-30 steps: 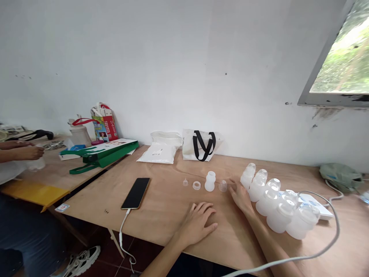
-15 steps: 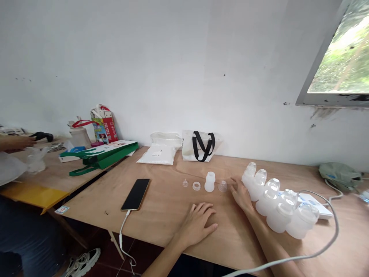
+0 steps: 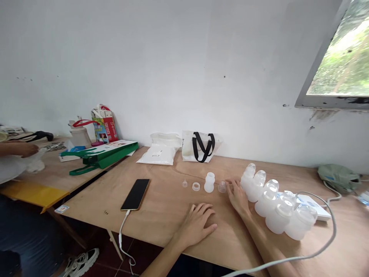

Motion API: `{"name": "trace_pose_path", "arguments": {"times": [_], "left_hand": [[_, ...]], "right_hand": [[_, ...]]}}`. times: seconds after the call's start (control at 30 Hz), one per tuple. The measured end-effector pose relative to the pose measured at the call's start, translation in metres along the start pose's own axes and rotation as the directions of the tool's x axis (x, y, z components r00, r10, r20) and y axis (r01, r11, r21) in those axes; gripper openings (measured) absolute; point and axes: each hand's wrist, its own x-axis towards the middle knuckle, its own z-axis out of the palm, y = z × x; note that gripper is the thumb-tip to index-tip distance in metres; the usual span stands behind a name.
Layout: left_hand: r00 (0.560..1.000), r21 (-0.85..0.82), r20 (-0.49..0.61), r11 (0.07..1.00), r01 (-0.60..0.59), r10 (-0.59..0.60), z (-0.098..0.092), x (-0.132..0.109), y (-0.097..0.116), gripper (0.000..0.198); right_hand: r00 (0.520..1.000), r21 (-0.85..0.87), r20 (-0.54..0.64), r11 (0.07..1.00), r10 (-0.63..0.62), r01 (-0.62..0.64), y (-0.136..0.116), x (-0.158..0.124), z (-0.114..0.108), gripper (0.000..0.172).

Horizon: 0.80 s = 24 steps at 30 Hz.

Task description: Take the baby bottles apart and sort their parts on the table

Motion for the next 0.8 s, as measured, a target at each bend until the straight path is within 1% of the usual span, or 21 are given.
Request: {"name": "trace_pose_path", "arguments": {"times": [0.07,0.17,0.27,0.33,0.4,0.43,0.53,0.6,0.63,0.67,0.73,0.8], "left_hand": [[1.000,-0.003,0.000,1.000,0.002,-0.002,0.000,0.000,0.000,0.036],[1.000,-0.011,0.002,1.000,-0.006,0.006,0.000,0.000,0.000,0.035],[1.000,-0.011,0.005,1.000,-0.012,0.012,0.000,0.000,0.000,0.035],[1.000,-0.005,0.002,1.000,-0.012,0.012,0.000,0.000,-0.001,0.036],[1.000,0.002,-0.006,1.000,-0.012,0.012,0.002,0.000,-0.002,0.038],[1.000,0.005,-0.009,1.000,-0.011,0.011,0.002,0.000,-0.002,0.040],[1.000,0.004,-0.002,1.000,0.009,-0.009,0.005,-0.001,-0.003,0.048],[0.999,0.009,0.003,0.999,0.049,-0.049,0.007,-0.001,-0.002,0.054],[0.997,0.018,0.001,0.997,0.078,-0.078,0.008,-0.001,-0.002,0.058],[0.994,0.032,-0.005,0.993,0.109,-0.109,0.009,-0.001,-0.002,0.061],[0.984,0.067,-0.037,0.982,0.175,-0.173,0.010,0.000,-0.002,0.065],[0.971,0.095,-0.076,0.968,0.232,-0.226,0.010,0.001,-0.003,0.064]], "right_hand": [[0.997,-0.018,-0.020,0.997,-0.078,0.077,-0.006,0.000,-0.001,0.038],[0.977,-0.042,-0.037,0.977,-0.211,0.209,-0.016,-0.001,-0.002,0.033],[0.940,-0.076,-0.031,0.939,-0.340,0.337,-0.025,-0.004,-0.004,0.029],[0.901,-0.092,-0.008,0.897,-0.434,0.431,-0.032,-0.009,-0.003,0.030],[0.843,-0.088,0.030,0.839,-0.537,0.537,-0.040,-0.015,0.000,0.032],[0.806,-0.078,0.054,0.802,-0.590,0.593,-0.045,-0.018,0.002,0.033],[0.674,-0.037,0.117,0.675,-0.730,0.737,-0.057,-0.025,0.013,0.034],[0.607,-0.017,0.129,0.610,-0.784,0.792,-0.064,-0.026,0.022,0.034],[0.587,-0.010,0.128,0.591,-0.799,0.807,-0.067,-0.025,0.026,0.034],[0.576,-0.005,0.126,0.580,-0.807,0.814,-0.069,-0.024,0.030,0.033],[0.575,0.007,0.127,0.580,-0.808,0.814,-0.075,-0.018,0.039,0.034],[0.599,0.016,0.135,0.606,-0.789,0.795,-0.080,-0.012,0.048,0.044]]}}
